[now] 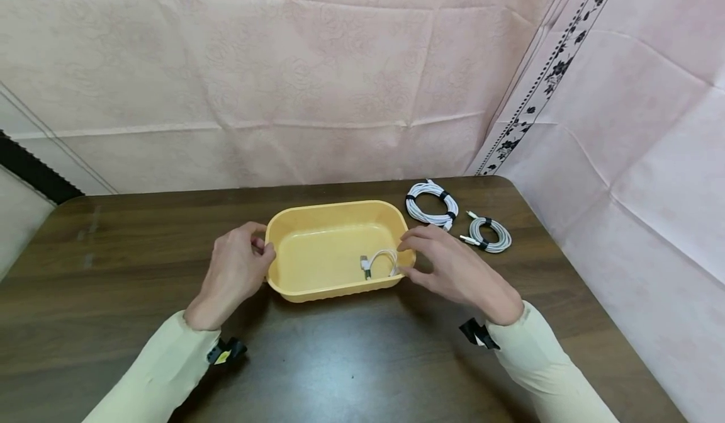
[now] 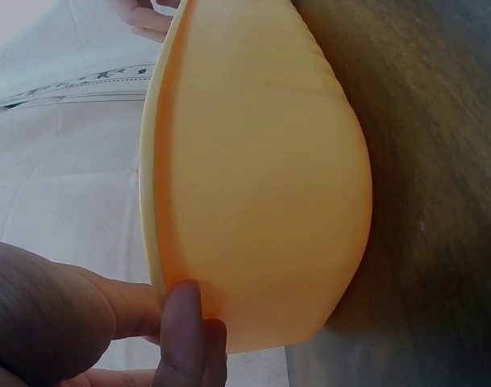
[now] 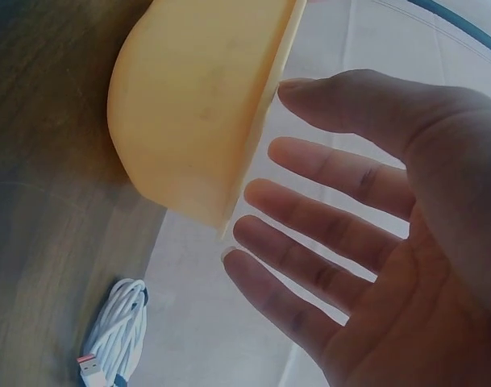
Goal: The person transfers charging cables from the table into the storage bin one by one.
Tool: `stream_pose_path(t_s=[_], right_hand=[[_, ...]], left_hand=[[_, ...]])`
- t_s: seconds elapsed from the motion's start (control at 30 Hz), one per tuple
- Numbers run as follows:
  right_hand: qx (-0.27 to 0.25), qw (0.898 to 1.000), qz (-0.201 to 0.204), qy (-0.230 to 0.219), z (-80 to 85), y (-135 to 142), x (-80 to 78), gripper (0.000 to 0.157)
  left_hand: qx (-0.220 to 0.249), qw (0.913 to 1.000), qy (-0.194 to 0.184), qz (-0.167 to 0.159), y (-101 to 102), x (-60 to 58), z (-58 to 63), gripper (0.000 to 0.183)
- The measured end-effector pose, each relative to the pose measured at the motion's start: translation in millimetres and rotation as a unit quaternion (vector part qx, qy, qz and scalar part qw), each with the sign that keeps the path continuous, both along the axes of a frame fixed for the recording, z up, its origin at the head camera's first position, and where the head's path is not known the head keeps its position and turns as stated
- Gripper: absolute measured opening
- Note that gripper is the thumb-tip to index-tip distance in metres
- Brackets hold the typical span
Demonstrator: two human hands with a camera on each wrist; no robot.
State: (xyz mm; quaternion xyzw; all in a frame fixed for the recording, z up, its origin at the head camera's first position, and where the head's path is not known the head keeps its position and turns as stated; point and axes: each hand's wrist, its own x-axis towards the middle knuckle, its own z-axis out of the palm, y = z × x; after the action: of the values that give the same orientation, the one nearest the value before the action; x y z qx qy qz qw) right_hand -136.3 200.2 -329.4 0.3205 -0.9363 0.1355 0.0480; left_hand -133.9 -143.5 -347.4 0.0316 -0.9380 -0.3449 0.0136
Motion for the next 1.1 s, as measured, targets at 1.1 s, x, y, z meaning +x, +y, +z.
stream_pose_path(t_s=[1.1], right_hand=[[0.003,1.000,0.008,0.007,-0.9,13,5.9,0.037]], left_hand=[[-0.001,1.0000,0.001,0.001,0,0.1,-0.7,0.039]])
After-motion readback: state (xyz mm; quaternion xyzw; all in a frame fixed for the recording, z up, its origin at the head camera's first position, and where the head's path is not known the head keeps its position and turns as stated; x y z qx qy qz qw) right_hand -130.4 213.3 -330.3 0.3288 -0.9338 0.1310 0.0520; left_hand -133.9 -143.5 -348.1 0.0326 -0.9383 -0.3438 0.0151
